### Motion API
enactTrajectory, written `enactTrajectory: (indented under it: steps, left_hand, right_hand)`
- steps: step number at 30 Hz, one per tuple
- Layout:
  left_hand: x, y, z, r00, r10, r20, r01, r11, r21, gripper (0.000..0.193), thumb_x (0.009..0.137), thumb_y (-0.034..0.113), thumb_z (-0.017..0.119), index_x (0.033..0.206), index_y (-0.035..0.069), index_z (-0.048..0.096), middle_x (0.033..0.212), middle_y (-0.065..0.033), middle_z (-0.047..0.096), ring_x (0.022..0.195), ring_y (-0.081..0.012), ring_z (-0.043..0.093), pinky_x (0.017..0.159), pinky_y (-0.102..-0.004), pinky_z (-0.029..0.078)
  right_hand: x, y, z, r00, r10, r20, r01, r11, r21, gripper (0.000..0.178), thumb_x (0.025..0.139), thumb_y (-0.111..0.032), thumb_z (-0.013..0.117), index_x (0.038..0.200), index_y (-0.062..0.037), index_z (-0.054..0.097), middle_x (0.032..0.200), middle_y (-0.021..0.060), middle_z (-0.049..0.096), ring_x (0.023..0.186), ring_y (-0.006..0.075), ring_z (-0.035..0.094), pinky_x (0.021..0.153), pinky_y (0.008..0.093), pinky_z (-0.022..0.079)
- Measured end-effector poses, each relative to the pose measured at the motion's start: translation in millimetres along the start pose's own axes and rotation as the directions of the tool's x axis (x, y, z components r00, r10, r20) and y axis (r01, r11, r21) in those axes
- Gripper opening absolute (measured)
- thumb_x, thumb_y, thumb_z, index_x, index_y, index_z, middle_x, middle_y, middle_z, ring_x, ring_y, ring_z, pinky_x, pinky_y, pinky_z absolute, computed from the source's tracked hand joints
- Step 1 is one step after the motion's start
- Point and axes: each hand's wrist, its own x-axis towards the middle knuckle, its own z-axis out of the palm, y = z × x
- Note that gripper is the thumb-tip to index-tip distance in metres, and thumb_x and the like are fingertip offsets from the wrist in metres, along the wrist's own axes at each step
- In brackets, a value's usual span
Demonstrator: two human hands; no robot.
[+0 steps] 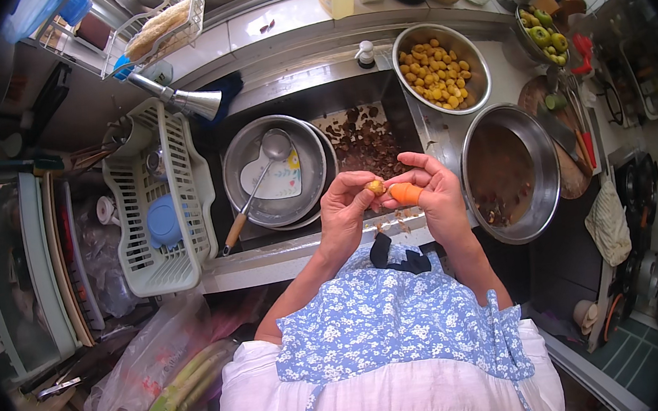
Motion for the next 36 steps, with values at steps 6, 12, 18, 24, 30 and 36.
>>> enactTrajectory:
  steps: [6, 12, 18, 24, 30, 36]
  left_hand:
    - [1, 3, -2, 0.998, 0.044, 0.046, -0.051, 0.985, 0.163, 0.014, 0.088, -0.004, 0.060, 0.099, 0.003, 0.062, 0.102, -0.0082, 0.062, 0.085, -0.0120, 0.061, 0.072, -0.0248, 0.052]
    - [2, 8, -5, 0.992, 0.025, 0.121, -0.040, 0.992, 0.119, 0.012, 0.088, -0.002, 0.061, 0.099, 0.003, 0.063, 0.102, -0.0077, 0.061, 0.085, -0.0123, 0.061, 0.071, -0.0244, 0.051]
    - [4, 7, -4, 0.994, -0.012, 0.110, 0.003, 0.996, 0.084, 0.011, 0.088, -0.001, 0.062, 0.099, 0.003, 0.063, 0.101, -0.0078, 0.062, 0.085, -0.0124, 0.061, 0.070, -0.0239, 0.050]
    - [5, 7, -5, 0.992, -0.037, 0.121, 0.031, 0.998, 0.050, 0.010, 0.089, -0.001, 0.061, 0.098, 0.003, 0.063, 0.100, -0.0077, 0.062, 0.084, -0.0118, 0.061, 0.070, -0.0233, 0.050]
    - [5, 7, -5, 0.993, -0.046, 0.110, 0.052, 0.997, -0.058, 0.008, 0.090, 0.002, 0.061, 0.098, 0.003, 0.063, 0.099, -0.0075, 0.063, 0.084, -0.0114, 0.061, 0.068, -0.0225, 0.048]
    - [6, 7, -5, 0.992, -0.053, 0.111, 0.054, 0.999, -0.009, 0.009, 0.091, 0.004, 0.061, 0.100, 0.003, 0.062, 0.099, -0.0071, 0.063, 0.081, -0.0113, 0.061, 0.067, -0.0224, 0.048]
  right_hand:
    - [3, 6, 1, 1.000, -0.026, -0.001, 0.026, 0.997, -0.066, 0.043, 0.084, 0.003, 0.062, 0.122, 0.0072, 0.045, 0.094, 0.0182, 0.066, 0.079, 0.0226, 0.069, 0.074, 0.0302, 0.058]
    - [5, 1, -6, 0.992, 0.102, 0.078, -0.104, 0.994, 0.024, 0.040, 0.083, 0.003, 0.063, 0.120, 0.0080, 0.047, 0.093, 0.0176, 0.067, 0.078, 0.0223, 0.069, 0.073, 0.0299, 0.057]
    - [6, -1, -8, 0.993, 0.088, 0.082, -0.088, 0.996, 0.001, 0.045, 0.084, 0.004, 0.063, 0.124, 0.0095, 0.042, 0.092, 0.0184, 0.066, 0.080, 0.0237, 0.070, 0.074, 0.0309, 0.059]
    - [6, 0, -7, 0.993, 0.075, 0.096, -0.075, 0.997, 0.000, 0.045, 0.084, 0.004, 0.062, 0.123, 0.0100, 0.043, 0.093, 0.0188, 0.066, 0.080, 0.0244, 0.070, 0.074, 0.0312, 0.059]
    - [7, 2, -11, 0.986, 0.101, 0.131, -0.115, 0.988, 0.102, 0.046, 0.084, 0.003, 0.063, 0.124, 0.0102, 0.042, 0.094, 0.0191, 0.066, 0.081, 0.0251, 0.070, 0.074, 0.0313, 0.059]
    - [10, 3, -9, 0.988, 0.089, 0.125, -0.094, 0.995, 0.036, 0.043, 0.085, 0.001, 0.061, 0.123, 0.0093, 0.045, 0.095, 0.0187, 0.066, 0.078, 0.0237, 0.070, 0.074, 0.0308, 0.058]
